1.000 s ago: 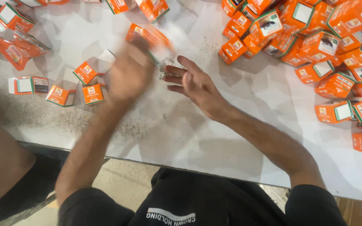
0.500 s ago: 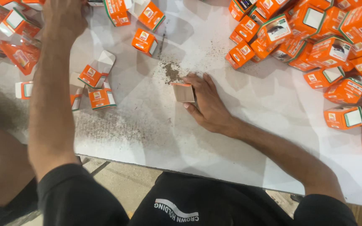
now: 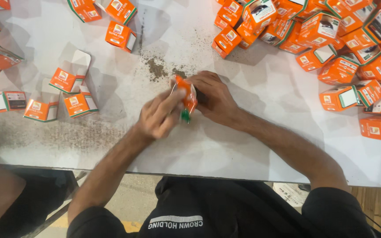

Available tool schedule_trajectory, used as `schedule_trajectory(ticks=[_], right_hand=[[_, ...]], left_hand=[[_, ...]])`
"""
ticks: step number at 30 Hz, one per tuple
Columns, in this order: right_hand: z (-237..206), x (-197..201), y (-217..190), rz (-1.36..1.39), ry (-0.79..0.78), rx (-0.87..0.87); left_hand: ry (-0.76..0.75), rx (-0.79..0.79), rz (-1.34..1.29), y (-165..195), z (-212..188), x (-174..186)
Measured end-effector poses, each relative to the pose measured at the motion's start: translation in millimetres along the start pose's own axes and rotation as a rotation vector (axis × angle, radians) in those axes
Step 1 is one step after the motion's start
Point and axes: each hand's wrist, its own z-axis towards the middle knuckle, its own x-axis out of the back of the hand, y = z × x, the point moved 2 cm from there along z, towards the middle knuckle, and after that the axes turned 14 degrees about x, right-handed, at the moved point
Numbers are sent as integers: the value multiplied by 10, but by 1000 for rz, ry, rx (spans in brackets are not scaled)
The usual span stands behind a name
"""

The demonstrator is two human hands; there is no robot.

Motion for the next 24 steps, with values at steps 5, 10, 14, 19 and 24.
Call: schedule_trajectory(ticks=[5,10,14,19,24], right_hand=[[-33,-20,36,-95,18,1],[-39,-51,38,-89,-4,5],[-13,-52,10,-77,-7,-38],[-2,-46,-23,-80,-21,-29],[3,-62,-33,-144,-24,-21]], left_hand=[[-150,114,263,-14,40,-69],[-212,480,307,50,133,-85],[-185,647,147,-51,195,-215],[-87,807,-237,-63,38,-127],[-101,448,133,-7,6,-66]])
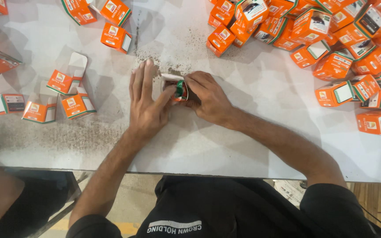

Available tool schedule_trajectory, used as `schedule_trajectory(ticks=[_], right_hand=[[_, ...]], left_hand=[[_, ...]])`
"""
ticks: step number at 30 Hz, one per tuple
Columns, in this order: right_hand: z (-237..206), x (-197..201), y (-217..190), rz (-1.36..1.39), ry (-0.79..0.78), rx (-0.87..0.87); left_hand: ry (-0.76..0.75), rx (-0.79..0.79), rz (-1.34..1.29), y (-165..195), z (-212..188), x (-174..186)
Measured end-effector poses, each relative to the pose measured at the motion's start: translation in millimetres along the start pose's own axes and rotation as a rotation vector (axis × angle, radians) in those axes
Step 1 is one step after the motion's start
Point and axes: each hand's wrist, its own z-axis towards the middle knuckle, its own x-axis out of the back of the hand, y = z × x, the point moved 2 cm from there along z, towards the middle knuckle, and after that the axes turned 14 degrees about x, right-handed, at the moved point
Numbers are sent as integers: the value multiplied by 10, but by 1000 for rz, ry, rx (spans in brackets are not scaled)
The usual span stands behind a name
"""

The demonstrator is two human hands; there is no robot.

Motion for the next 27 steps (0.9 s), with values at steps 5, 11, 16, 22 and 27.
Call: schedule_trajectory(ticks=[5,11,16,22,27], right_hand=[[1,3,-12,5,-14,35],[-64,-7,-9,71,98,-15],[-45,-33,-34,-42,84,67],[37,30,-128,-193,-8,147],[87,51,-185,-232,-23,187]], left_hand=[[-39,108,-36,5,111,-143],[-64,681,-688,-88,138,-280],[-190,805,-594,-107,195,-340],[-494,801,-1138,-238,244,-138],[-539,804,-1165,-387,309,-185]])
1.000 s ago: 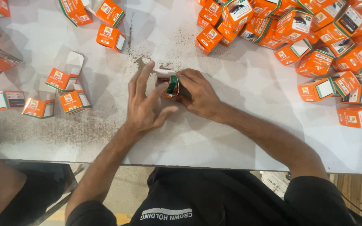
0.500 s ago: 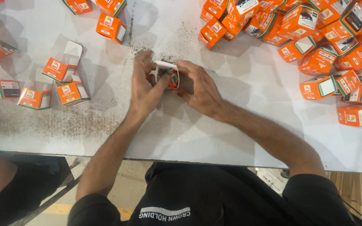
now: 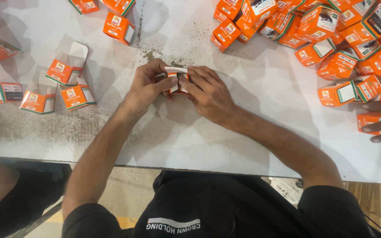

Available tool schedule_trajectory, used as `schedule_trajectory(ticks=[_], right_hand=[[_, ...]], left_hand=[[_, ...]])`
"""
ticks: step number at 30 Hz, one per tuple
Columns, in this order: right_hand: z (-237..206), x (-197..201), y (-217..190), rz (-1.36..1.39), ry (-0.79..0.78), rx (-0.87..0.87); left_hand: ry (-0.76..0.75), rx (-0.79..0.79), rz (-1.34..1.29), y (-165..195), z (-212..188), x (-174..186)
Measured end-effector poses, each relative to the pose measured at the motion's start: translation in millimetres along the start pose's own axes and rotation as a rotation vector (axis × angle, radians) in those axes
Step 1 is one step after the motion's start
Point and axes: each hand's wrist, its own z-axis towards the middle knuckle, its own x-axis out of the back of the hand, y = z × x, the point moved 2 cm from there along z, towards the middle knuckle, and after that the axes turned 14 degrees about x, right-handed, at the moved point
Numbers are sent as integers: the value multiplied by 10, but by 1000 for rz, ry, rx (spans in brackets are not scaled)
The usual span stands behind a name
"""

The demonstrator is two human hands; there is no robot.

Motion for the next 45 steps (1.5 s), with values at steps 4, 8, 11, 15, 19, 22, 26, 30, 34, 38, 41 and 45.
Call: schedule_trajectory(ticks=[4,8,11,15,19,22,26,30,34,38,41,45], right_hand=[[-18,-11,21,75,51,-50],[-74,-43,58,146,73,-83],[-126,-75,94,164,62,-176],[-171,-94,108,170,83,-168],[-161,-107,131,170,66,-160],[-163,-106,148,168,46,-183],[-189,-135,137,164,42,-166],[-151,-108,143,107,57,-16],[-55,257,365,-125,230,-111],[53,388,275,-283,207,-147],[119,-158,-113,680,-142,-498],[285,-651,-192,1395,107,-763]], left_hand=[[142,-83,268,-70,57,-94],[237,-824,885,11,-183,-225],[134,-850,945,33,-269,-227],[200,-874,981,23,-234,-199],[207,-874,957,-36,-201,-157],[207,-897,1044,-77,-219,-134],[137,-915,1128,-132,-270,-142],[401,-899,1376,-208,-516,-45],[1057,-520,1218,-228,-1067,444],[1349,-347,1173,-184,-1319,793],[1274,-322,942,-205,-1170,580],[668,-642,1084,-170,-865,27]])
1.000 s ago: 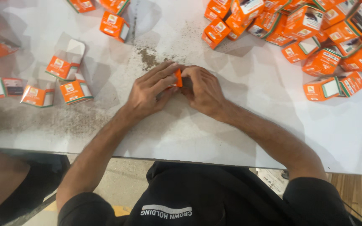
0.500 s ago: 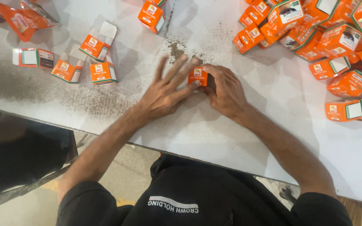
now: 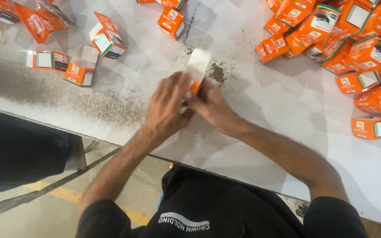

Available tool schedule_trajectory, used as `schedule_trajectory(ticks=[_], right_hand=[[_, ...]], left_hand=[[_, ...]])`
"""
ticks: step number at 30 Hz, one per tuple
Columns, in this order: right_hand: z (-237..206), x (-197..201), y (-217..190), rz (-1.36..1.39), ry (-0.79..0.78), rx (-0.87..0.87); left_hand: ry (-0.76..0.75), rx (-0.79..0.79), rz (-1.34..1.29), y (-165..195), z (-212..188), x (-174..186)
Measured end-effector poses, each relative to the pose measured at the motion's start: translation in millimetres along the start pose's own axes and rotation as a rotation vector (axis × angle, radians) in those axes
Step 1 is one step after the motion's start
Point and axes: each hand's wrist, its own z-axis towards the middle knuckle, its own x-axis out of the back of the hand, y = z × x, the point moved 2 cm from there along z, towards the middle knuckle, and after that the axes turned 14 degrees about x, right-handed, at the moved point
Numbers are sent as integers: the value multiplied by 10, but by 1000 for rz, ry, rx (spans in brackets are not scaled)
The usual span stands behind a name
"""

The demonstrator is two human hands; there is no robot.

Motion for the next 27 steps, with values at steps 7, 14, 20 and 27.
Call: schedule_trajectory(ticks=[7,14,20,27], right_hand=[[-54,350,-214,-1119,-120,464],[-211,428,-212,-994,-64,499],[-365,573,-365,-1140,14,600],[-391,587,-360,-1108,8,603]], left_hand=[[173,238,588,-1870,817,1076],[163,-79,521,-2398,1006,1327],[347,-47,21,-708,683,847],[68,-651,-24,168,139,-202]])
